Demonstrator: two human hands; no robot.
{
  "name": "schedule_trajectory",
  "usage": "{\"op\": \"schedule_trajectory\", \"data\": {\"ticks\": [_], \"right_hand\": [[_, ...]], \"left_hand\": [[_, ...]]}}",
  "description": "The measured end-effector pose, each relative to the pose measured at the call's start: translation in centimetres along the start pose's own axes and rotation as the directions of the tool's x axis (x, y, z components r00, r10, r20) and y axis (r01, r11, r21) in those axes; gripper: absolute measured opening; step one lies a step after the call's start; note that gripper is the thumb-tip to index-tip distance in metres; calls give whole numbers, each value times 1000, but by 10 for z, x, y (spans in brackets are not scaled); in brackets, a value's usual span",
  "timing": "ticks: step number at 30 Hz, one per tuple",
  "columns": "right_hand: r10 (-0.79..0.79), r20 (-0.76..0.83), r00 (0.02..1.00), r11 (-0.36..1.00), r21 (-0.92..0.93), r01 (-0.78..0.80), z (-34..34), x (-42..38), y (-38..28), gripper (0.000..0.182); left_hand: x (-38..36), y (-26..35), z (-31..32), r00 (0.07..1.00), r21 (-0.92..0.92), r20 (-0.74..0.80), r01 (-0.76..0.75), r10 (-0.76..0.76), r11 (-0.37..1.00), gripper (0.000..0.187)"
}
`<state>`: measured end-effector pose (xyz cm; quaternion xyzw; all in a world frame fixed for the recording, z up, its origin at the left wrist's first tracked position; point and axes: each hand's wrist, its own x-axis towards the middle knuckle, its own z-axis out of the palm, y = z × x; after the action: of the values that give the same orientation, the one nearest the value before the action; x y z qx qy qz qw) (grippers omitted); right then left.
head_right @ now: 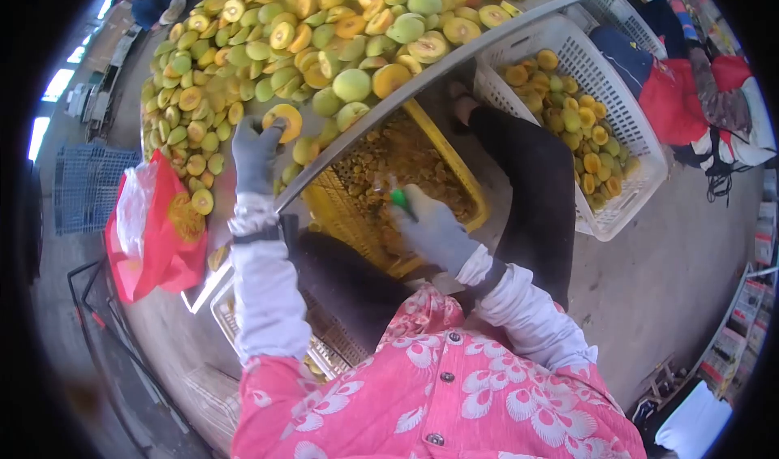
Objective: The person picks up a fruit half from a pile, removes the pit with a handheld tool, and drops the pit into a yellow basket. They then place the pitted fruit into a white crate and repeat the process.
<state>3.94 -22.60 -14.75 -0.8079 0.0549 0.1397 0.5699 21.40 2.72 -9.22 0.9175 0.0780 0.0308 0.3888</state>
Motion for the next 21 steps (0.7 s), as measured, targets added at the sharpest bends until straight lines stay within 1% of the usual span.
{"op": "schedule_trajectory", "data": {"ticks": [1, 2, 4, 5, 6, 7, 8, 9, 10, 11, 12, 14, 15, 17, 18, 20, 21], "right_hand": [[-75, 29, 997, 994, 80, 73, 8, -7, -22, 29], [-155, 54, 986, 976, 161, 144, 14, -14, -44, 29], [-232, 83, 969, 965, 145, 218, 19, -30, -87, 28], [-280, 99, 955, 955, 130, 267, 23, -38, -100, 27], [-295, 103, 950, 951, 124, 282, 31, -43, -104, 27], [-386, 16, 922, 919, 97, 383, 38, -47, -106, 25], [-472, -68, 879, 877, 62, 476, 43, -52, -106, 24], [-484, -62, 873, 872, 53, 487, 45, -59, -106, 24], [-507, -64, 860, 861, 0, 508, 48, -65, -105, 24], [-529, -67, 846, 848, -52, 527, 50, -72, -106, 23], [-538, -65, 841, 843, -56, 535, 52, -78, -108, 23], [-551, -91, 829, 834, -32, 551, 56, -88, -110, 24], [-557, -91, 825, 830, -37, 556, 56, -93, -112, 24], [-522, -56, 851, 853, -53, 519, 56, -99, -114, 19], [-525, -56, 849, 851, -57, 523, 58, -102, -114, 19], [-556, -74, 828, 828, 44, 559, 62, -106, -116, 17], [-557, -70, 827, 827, 41, 561, 64, -109, -116, 17]], "left_hand": [[-25, 7, -11, 999, -361, 38, 9, 5, 932, 36], [-51, 16, -20, 997, -674, 66, 20, 33, 739, 35], [-112, 42, -22, 991, -786, 11, -75, 134, 613, 30], [-126, 31, -24, 977, -769, 46, -99, 208, 632, 30], [-139, 21, -23, 956, -753, 85, -124, 282, 647, 30], [-165, 51, -27, 990, -877, 89, 27, 107, 479, 36], [-175, 47, -26, 991, -882, 75, 14, 111, 471, 36], [-183, 48, -27, 989, -803, -31, -111, 145, 585, 40], [-191, 51, -29, 973, -694, -130, -226, 190, 684, 45], [-203, 55, -33, 993, -868, -45, -95, 114, 488, 38], [-207, 55, -34, 992, -869, -54, -104, 118, 484, 38], [-214, 54, -37, 997, -949, 2, -22, 77, 314, 42], [-218, 56, -39, 997, -950, -4, -29, 81, 310, 42], [-224, 63, -45, 986, -858, -96, -152, 138, 490, 46], [-228, 68, -46, 985, -859, -100, -157, 140, 487, 46], [-238, 79, -48, 974, -861, -214, -222, 71, 457, 48], [-242, 85, -49, 974, -863, -217, -224, 68, 453, 48]]}}
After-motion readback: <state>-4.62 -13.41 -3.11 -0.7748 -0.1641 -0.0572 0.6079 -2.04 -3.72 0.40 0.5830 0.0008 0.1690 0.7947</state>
